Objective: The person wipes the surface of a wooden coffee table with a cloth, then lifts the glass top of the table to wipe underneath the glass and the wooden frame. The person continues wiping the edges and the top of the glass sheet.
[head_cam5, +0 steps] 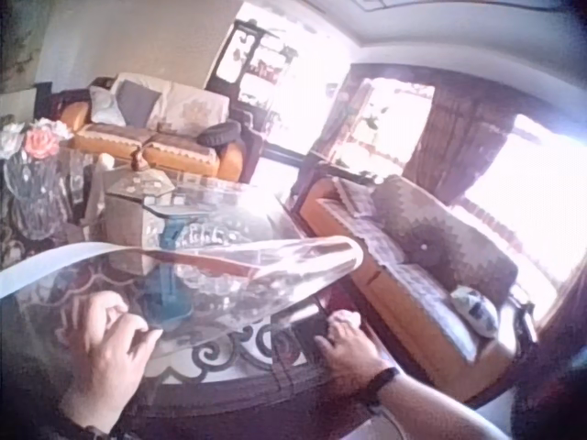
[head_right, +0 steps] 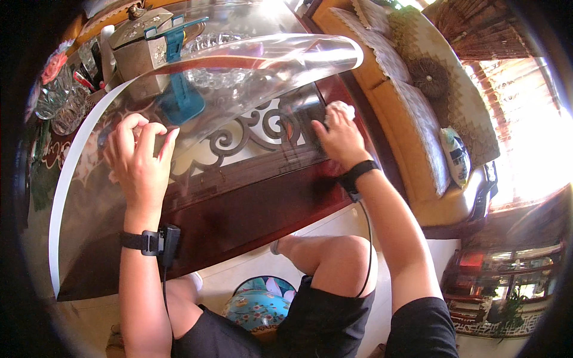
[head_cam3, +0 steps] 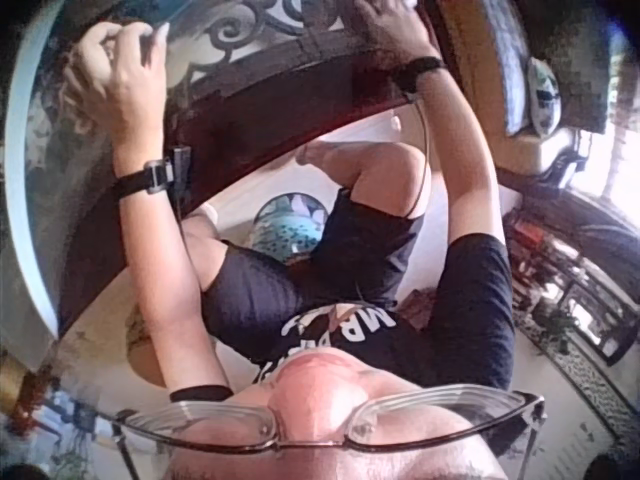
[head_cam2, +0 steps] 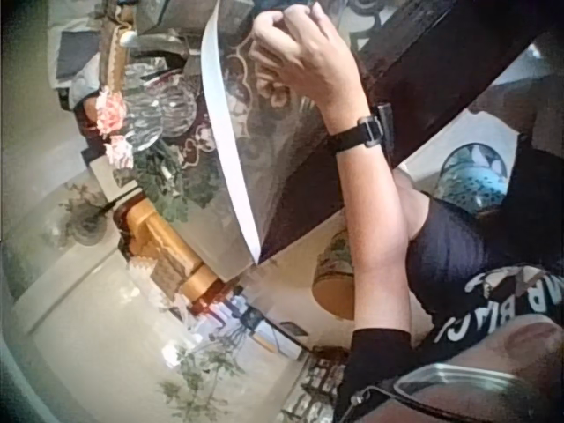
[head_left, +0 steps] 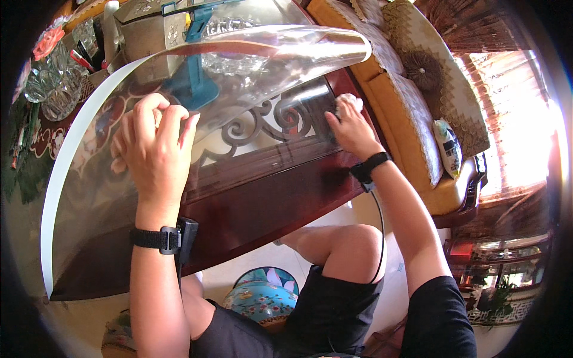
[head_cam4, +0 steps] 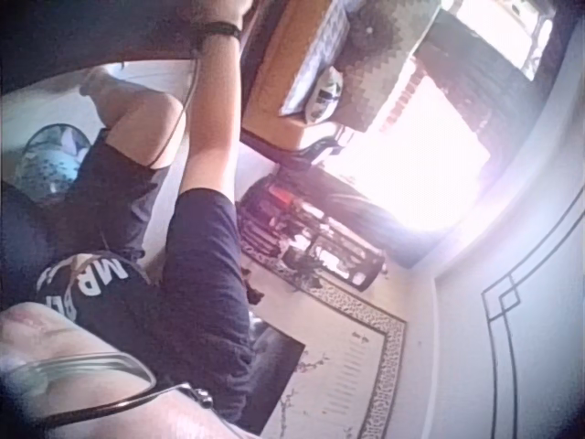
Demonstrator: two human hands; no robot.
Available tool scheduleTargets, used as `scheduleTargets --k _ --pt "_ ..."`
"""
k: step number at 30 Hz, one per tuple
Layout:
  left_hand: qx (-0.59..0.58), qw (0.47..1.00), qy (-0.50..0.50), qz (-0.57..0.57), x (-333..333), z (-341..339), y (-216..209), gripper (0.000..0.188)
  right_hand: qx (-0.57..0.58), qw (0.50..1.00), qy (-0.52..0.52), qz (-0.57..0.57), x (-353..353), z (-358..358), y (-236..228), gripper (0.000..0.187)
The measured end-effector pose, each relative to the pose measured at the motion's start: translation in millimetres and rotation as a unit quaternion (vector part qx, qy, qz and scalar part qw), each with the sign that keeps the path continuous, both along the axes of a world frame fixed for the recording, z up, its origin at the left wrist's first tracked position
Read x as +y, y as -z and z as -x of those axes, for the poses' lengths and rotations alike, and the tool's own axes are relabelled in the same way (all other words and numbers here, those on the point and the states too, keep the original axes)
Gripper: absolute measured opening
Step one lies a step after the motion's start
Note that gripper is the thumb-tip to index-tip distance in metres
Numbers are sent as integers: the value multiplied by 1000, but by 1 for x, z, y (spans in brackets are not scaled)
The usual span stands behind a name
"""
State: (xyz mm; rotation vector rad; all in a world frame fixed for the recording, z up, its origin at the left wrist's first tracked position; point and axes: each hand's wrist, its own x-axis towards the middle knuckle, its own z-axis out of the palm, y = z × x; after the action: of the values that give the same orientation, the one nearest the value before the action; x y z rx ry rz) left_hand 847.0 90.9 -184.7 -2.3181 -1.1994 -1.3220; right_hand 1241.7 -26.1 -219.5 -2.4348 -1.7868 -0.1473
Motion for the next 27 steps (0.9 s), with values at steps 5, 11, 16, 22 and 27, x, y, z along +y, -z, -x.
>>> scheduleTargets --k 5,11,16,22,27 --pt "-11 1000 14 -5 2 -7 7 26 58 998 -5 10 -23 -33 3 63" --pt "9 1000 -2 17 -3 -6 0 24 132 989 -72 -10 0 -32 7 56" --pt "3 1000 5 5 0 -6 8 25 111 978 -174 11 43 63 4 45" --pt "1 1000 3 -5 -2 -12 7 23 -45 941 -335 12 20 149 3 53" --pt "9 1000 6 3 -1 -5 5 23 14 946 -323 -25 -12 169 -6 56"
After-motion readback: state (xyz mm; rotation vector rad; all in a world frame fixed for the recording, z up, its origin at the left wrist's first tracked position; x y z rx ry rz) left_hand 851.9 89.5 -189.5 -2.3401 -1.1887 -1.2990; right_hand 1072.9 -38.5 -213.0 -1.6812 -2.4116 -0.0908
